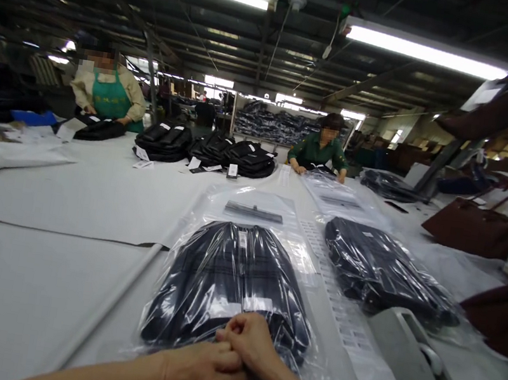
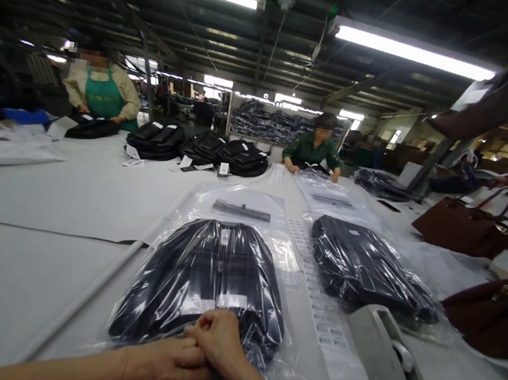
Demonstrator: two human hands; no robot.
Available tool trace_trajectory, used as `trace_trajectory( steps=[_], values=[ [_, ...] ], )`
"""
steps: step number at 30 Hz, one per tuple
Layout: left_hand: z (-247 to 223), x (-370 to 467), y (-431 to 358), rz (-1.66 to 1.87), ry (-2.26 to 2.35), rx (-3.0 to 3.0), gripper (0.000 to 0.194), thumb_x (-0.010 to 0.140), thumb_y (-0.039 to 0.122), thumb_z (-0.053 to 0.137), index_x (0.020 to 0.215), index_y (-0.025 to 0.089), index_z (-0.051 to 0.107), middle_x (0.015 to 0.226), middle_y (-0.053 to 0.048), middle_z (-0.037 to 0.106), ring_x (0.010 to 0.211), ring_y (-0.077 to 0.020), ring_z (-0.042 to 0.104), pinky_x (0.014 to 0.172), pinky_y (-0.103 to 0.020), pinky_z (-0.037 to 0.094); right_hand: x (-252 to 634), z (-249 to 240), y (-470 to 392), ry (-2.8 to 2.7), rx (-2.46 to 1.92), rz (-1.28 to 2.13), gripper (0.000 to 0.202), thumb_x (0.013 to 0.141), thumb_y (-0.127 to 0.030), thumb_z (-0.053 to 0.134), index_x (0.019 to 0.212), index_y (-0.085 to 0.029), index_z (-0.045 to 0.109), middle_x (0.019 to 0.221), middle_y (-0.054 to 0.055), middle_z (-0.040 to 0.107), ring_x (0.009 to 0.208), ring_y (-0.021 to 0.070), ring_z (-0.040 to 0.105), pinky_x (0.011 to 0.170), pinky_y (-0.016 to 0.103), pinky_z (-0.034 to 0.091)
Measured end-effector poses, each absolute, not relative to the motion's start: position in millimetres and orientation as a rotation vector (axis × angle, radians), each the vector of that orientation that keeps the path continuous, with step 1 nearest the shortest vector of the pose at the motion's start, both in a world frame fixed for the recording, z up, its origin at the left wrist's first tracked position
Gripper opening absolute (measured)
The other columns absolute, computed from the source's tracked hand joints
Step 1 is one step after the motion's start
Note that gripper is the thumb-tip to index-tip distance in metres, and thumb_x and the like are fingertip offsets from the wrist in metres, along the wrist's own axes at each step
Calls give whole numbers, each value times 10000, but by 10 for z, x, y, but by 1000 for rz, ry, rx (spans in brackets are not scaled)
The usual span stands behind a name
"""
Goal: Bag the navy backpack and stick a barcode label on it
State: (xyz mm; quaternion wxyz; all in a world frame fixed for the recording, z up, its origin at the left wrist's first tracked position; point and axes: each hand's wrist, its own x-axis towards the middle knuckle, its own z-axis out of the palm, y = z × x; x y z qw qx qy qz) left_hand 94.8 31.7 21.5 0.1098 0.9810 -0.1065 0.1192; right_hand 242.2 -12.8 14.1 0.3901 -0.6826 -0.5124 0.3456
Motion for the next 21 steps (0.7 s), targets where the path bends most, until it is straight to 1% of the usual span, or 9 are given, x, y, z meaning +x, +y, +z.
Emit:
trace_trajectory(
  steps=[5, 7, 9, 12, 14, 16, 18, 20, 21],
  values=[
    [312, 992, 289, 333, -271, 2848, 414, 891, 241, 362, 1285, 114, 369, 1192, -145, 539, 1018, -248, 531, 946, -355, 417, 2487, 270, -43, -1043, -1626, 1084, 387, 776, -525, 502, 724, -149, 579, 639, 46, 649, 494, 133, 583, 498, 262, 466],
    [301, 998, 291, 319, -229, 2902, 424, 896, 254, 356, 1303, 133, 355, 1291, -150, 486, 985, -255, 555, 894, -368, 456, 2670, 476, -119, -993, -1586, 1101, 485, 793, -592, 437, 908, -139, 566, 807, 98, 675, 616, 170, 646, 582, 311, 521],
    [273, 991, 296, 306, -189, 2949, 435, 899, 259, 361, 1321, 156, 341, 1365, -148, 426, 927, -251, 583, 809, -365, 497, 2964, 739, -355, -1048, -1528, 1048, 600, 773, -598, 486, 1161, -140, 481, 1042, 147, 642, 873, 220, 658, 789, 387, 523],
    [231, 981, 304, 317, -170, 2967, 445, 899, 240, 370, 1336, 164, 331, 1395, -146, 395, 918, -246, 596, 774, -351, 508, 3428, 996, -949, -1424, -1694, 819, 961, 600, -479, 743, 1398, -243, 261, 1373, 115, 443, 1271, 272, 403, 1083, 461, 288],
    [219, 983, 306, 334, -161, 2966, 449, 895, 231, 382, 1337, 169, 334, 1399, -142, 391, 912, -240, 599, 773, -343, 508, 3625, 953, -1335, -1517, -1933, 728, 1208, 413, -385, 850, 1426, -235, 210, 1449, 119, 336, 1336, 313, 284, 1122, 485, 193],
    [218, 988, 304, 344, -152, 2968, 454, 886, 226, 395, 1334, 178, 342, 1399, -134, 394, 885, -231, 603, 766, -339, 509, 3705, 773, -1575, -1510, -2093, 647, 1264, 331, -307, 869, 1420, -191, 240, 1425, 148, 366, 1318, 342, 304, 1114, 501, 206],
    [223, 993, 298, 365, -144, 2972, 454, 879, 222, 406, 1328, 184, 354, 1395, -126, 404, 869, -225, 604, 758, -334, 510, 3717, 578, -1637, -1468, -2126, 589, 1036, 413, -295, 839, 1346, -184, 404, 1297, 143, 510, 1228, 333, 427, 1067, 493, 301],
    [221, 995, 292, 371, -138, 2983, 456, 876, 221, 414, 1327, 184, 360, 1392, -125, 410, 870, -227, 603, 749, -331, 512, 3720, 475, -1579, -1442, -2038, 575, 512, 599, -346, 746, 1083, -214, 641, 1130, 104, 616, 1107, 288, 535, 993, 436, 397],
    [215, 995, 291, 368, -132, 2990, 456, 878, 219, 414, 1329, 185, 359, 1391, -127, 411, 875, -228, 602, 745, -329, 513, 3732, 468, -1534, -1436, -1964, 586, 276, 683, -372, 682, 915, -222, 694, 1070, 87, 640, 1059, 263, 563, 961, 398, 423]
  ],
)
